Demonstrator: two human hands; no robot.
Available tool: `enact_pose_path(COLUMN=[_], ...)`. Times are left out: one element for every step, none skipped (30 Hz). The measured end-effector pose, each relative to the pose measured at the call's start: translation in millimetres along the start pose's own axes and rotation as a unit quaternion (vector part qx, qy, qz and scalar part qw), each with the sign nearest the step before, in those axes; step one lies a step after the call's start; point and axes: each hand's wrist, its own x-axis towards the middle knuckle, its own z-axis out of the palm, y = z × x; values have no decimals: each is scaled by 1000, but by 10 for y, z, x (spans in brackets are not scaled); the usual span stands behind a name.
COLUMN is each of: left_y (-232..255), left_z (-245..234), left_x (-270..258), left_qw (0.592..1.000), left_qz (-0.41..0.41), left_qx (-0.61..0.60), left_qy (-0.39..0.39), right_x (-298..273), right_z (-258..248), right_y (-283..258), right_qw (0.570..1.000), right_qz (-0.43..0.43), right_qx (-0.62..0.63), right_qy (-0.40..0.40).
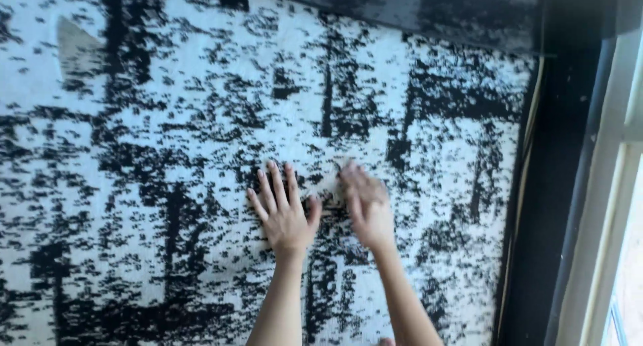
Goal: Dusting cosmetic items on a desk and cleaning a small rug by hand.
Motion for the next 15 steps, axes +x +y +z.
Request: enact_pose_path(left_y=[-6, -12, -18, -19, -13, -8, 2, -4, -13, 3, 18, 15, 16, 11, 4], left_z=[-5, 0, 1, 6, 14, 11, 15, 20, 15, 0, -17, -38, -31, -18, 1], left_x=[-38, -10, 18, 28, 39, -16, -41, 3, 50, 39, 31, -1, 2, 34, 63], left_qw=[1000, 1000, 1000, 1000, 1000, 999, 999, 997, 993, 993, 994, 996, 996, 997, 998], left_qz=[1, -6, -13, -12, -1, 13, 17, 28, 40, 40, 25, 11, 13, 6, -1], left_qx=[-1, 4, 8, 7, -9, -25, -28, -51, -73, -74, -73, -72, -71, -52, -33], left_qy=[-7, -9, -11, -8, 14, 27, 21, 52, 83, 89, 74, 55, 58, 53, 47], right_x=[57, 200, 343, 502, 664, 745, 667, 669, 672, 533, 397, 235, 202, 197, 190], right_z=[12, 24, 34, 163, 288, 415, 394, 381, 364, 299, 236, 189, 122, 63, 10], right_y=[6, 13, 15, -83, -176, -259, -389, -543, -706, -638, -570, -508, -320, -132, 60], right_qw=[1000, 999, 997, 997, 989, 978, 978, 986, 990, 989, 994, 995, 995, 997, 993], right_qz=[6, 4, 2, 1, -17, -26, -19, -47, -75, -79, -89, -96, -97, -55, -12], right_qx=[-1, -19, -38, -39, -99, -159, -162, -113, -63, -64, -32, 1, 2, -43, -87], right_qy=[-3, 34, 71, 73, 104, 131, 129, 115, 101, 105, 57, 8, 11, 42, 73])
